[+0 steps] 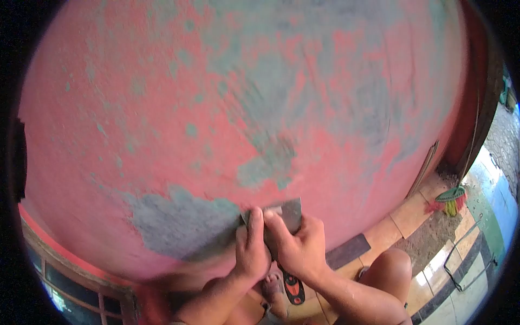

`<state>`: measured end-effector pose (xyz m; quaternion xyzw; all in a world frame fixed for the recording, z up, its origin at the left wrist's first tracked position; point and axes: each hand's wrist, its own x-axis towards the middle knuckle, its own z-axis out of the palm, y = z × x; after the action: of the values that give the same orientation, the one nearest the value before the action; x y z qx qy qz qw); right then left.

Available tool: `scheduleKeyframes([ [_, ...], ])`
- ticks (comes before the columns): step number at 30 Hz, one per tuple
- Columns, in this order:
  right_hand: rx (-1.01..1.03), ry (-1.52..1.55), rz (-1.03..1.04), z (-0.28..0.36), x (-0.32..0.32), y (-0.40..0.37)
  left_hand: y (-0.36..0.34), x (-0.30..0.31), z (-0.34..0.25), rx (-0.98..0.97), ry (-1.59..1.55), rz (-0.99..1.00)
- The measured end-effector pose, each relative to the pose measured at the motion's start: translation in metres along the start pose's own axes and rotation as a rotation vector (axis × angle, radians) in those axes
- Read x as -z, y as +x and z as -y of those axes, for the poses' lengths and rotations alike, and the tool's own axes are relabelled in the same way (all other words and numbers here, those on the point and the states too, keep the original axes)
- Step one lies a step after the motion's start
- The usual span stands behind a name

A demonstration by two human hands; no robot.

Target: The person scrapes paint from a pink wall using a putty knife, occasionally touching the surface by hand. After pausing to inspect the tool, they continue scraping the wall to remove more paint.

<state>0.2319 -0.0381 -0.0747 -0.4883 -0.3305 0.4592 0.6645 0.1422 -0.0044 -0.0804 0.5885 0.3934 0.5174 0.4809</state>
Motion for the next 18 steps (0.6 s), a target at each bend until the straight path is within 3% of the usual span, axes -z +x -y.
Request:
scheduleKeyframes([
  [4,0.04,-0.019,-0.011,-0.007,0.002,-0.004,-0.007,0.008,0.001,0.159,-0.066,0.085],
  [7,0.04,0.012,-0.01,-0.007,-0.001,-0.003,-0.004,0.013,0.013,0.068,-0.002,0.099],
  [8,0.128,-0.007,-0.013,-0.011,-0.002,0.001,-0.002,0.013,0.017,0.067,-0.041,0.079],
  [11,0.028,-0.032,0.032,-0.003,0.002,0.0,-0.002,0.015,0.006,0.136,-0.001,0.097],
  [18,-0.001,0.018,0.017,0.005,-0.001,-0.001,0.001,0.01,0.007,0.062,-0.014,0.065],
])
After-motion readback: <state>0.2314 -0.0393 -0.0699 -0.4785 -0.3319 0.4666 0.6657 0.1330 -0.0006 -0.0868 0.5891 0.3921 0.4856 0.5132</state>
